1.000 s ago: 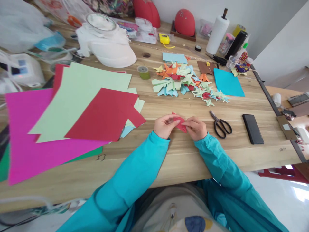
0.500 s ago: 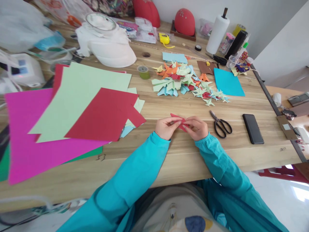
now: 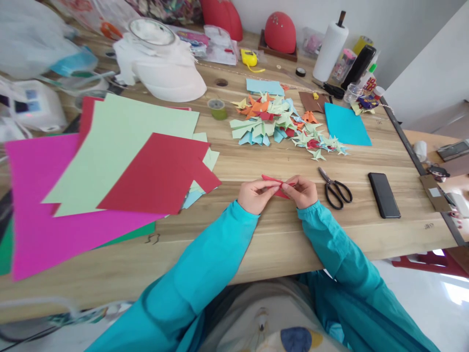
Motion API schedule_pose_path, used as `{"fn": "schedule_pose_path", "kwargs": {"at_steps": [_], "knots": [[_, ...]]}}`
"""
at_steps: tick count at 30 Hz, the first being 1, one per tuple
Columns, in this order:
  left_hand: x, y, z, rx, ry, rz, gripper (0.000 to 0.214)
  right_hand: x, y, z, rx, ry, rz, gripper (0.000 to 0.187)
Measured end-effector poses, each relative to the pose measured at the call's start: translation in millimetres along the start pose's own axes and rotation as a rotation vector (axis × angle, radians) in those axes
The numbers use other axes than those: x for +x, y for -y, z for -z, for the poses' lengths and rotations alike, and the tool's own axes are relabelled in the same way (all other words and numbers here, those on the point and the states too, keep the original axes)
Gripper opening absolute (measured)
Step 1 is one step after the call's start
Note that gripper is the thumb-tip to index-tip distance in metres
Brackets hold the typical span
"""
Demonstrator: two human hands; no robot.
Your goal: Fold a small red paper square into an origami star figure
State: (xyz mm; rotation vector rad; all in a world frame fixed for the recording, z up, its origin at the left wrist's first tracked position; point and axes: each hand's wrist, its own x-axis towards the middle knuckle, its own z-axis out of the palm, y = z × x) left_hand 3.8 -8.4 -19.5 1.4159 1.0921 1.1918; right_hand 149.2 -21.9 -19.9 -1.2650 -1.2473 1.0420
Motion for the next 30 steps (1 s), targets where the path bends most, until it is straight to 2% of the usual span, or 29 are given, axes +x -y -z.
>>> {"fn": "schedule_pose_path", "kwargs": {"at_steps": [3,9,14,18,30], "knots": [[-1,0,-1.1,-0.009,-0.01,-0.02,0.013,1,2,0,0.098,0.013,-0.055,0.03],[-1,1,-3.5,-0.024,-0.023,-0.045,0.015,2,3,-3,0.239,0.023,-0.078,0.036],[-1,2,-5.4,-0.047,-0.071,-0.04,0.014,3,-4,-5,0.245,0.039,-0.076,0.038],[-2,-1,-5.0,-0.028,-0.067,-0.029,0.012,2,-6,-3,0.178,0.092,-0.078,0.035],[-1,-1,-4.9,-0.098,-0.033,0.035,0.02,-1,2,-4,0.128,0.08,-0.056,0.037]]}}
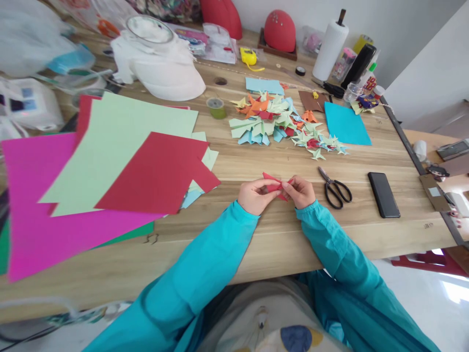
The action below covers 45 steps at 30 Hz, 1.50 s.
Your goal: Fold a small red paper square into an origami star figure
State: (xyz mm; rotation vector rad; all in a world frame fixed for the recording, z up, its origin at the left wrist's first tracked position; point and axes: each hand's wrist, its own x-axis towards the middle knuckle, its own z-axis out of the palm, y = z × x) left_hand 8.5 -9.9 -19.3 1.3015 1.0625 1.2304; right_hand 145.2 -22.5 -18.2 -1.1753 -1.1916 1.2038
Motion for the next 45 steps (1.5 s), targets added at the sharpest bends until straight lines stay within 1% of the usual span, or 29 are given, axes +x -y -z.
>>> {"fn": "schedule_pose_path", "kwargs": {"at_steps": [4,7,10,15,19,25,29,32,37,41,45], "knots": [[0,0,-0.5,0.01,-0.027,0.01,0.018,0,1,-1,0.015,0.005,0.012,0.036],[1,2,0.2,-0.003,-0.024,0.021,0.018,-1,1,-1,0.02,0.014,0.005,0.035],[2,3,1.0,-0.035,-0.016,0.037,0.021,-2,2,0,0.018,0.041,-0.008,0.033],[2,1,1.4,-0.075,-0.036,0.05,0.02,-2,1,2,0.021,0.08,0.001,0.031],[5,-1,3.7,-0.038,-0.032,0.052,0.016,0,-4,3,-0.023,0.073,0.034,0.032],[5,-1,4.6,0.027,-0.048,0.009,0.01,2,-13,6,-0.168,0.029,0.096,0.031],[4,3,3.0,0.054,-0.05,-0.037,0.011,1,-13,8,-0.247,0.015,0.12,0.03],[3,4,3.2,0.073,-0.043,-0.057,0.012,1,-12,8,-0.233,-0.002,0.133,0.03],[2,0,4.3,0.097,0.001,-0.05,0.012,1,-9,6,-0.172,-0.019,0.095,0.033],[1,-2,3.1,0.081,-0.01,-0.04,0.012,1,-7,6,-0.181,-0.023,0.094,0.033],[0,-2,1.5,0.078,-0.027,-0.025,0.016,0,-7,5,-0.195,-0.019,0.115,0.032]]}}
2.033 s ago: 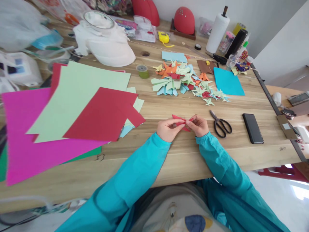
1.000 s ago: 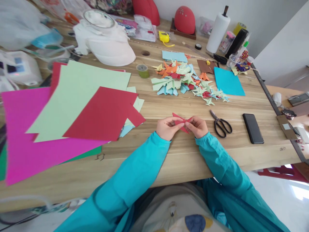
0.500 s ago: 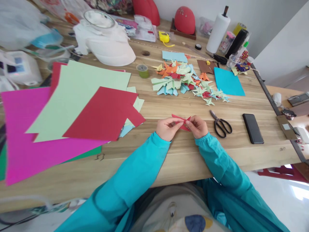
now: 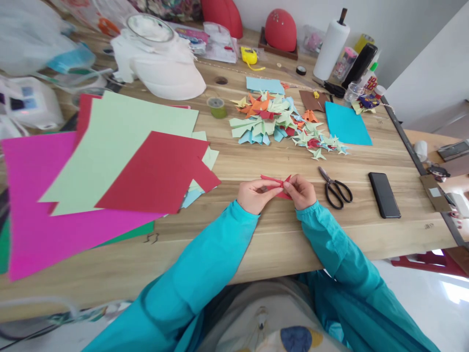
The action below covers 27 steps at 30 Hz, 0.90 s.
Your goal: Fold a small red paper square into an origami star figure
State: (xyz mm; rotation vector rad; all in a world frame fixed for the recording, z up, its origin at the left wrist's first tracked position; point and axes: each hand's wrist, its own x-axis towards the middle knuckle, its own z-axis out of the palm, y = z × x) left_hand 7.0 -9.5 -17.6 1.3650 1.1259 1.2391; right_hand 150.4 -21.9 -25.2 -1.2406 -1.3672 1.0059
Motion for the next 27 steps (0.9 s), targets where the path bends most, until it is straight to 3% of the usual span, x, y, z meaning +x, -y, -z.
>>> {"fn": "schedule_pose_path", "kwargs": {"at_steps": [17,27], "knots": [[-0.8,2.1,-1.5,-0.071,-0.032,0.074,0.016,-0.9,-5.2,-2.4,-0.036,0.078,0.016,0.033],[1.5,0.2,0.0,-0.095,-0.002,0.029,0.016,-0.2,-2.2,-2.8,0.002,0.029,-0.03,0.036]]}}
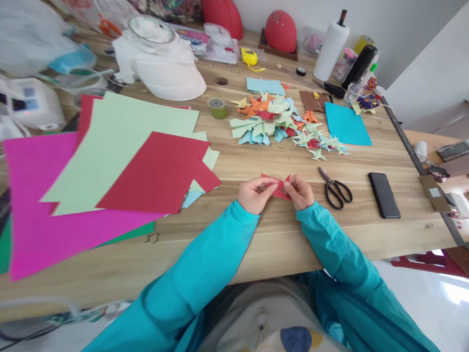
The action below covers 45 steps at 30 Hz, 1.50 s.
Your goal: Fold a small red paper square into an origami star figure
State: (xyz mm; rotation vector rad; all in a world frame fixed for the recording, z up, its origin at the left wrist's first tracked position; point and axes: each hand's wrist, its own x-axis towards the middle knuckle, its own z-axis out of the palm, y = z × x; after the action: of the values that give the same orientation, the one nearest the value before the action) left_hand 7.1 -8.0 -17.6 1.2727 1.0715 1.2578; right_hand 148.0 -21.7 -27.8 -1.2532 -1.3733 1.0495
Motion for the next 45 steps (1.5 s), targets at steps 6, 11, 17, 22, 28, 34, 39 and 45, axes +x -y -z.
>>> {"fn": "schedule_pose_path", "kwargs": {"at_steps": [6,11,17,22,28,34,39,45], "knots": [[-3.6,-2.2,-0.5,0.115,-0.012,-0.047,0.012,-1.3,-0.3,1.6,-0.062,-0.032,0.037,0.033],[-3.4,0.2,-0.8,0.136,-0.005,-0.072,0.011,-1.1,0.6,3.0,-0.114,-0.013,0.045,0.034],[-2.9,3.9,-3.7,0.085,-0.022,-0.038,0.016,-1.5,-0.3,2.0,-0.134,-0.036,0.038,0.033],[-2.7,3.2,-4.5,0.072,-0.035,-0.004,0.018,-2.2,-3.9,0.8,-0.109,-0.018,0.047,0.031],[-3.5,3.1,-4.2,0.086,-0.03,0.0,0.018,-3.8,-2.5,-0.1,-0.099,-0.007,0.043,0.032],[-3.5,2.4,-3.9,0.085,-0.053,0.0,0.017,-3.6,0.8,-1.6,-0.054,0.002,-0.021,0.036],[-4.2,0.0,-3.8,0.076,-0.031,-0.024,0.016,-2.9,-2.3,-1.6,-0.05,0.017,-0.022,0.037],[-4.0,0.3,-4.5,0.083,-0.049,-0.054,0.014,-3.0,-6.2,-4.2,-0.058,0.034,-0.007,0.039]]}}
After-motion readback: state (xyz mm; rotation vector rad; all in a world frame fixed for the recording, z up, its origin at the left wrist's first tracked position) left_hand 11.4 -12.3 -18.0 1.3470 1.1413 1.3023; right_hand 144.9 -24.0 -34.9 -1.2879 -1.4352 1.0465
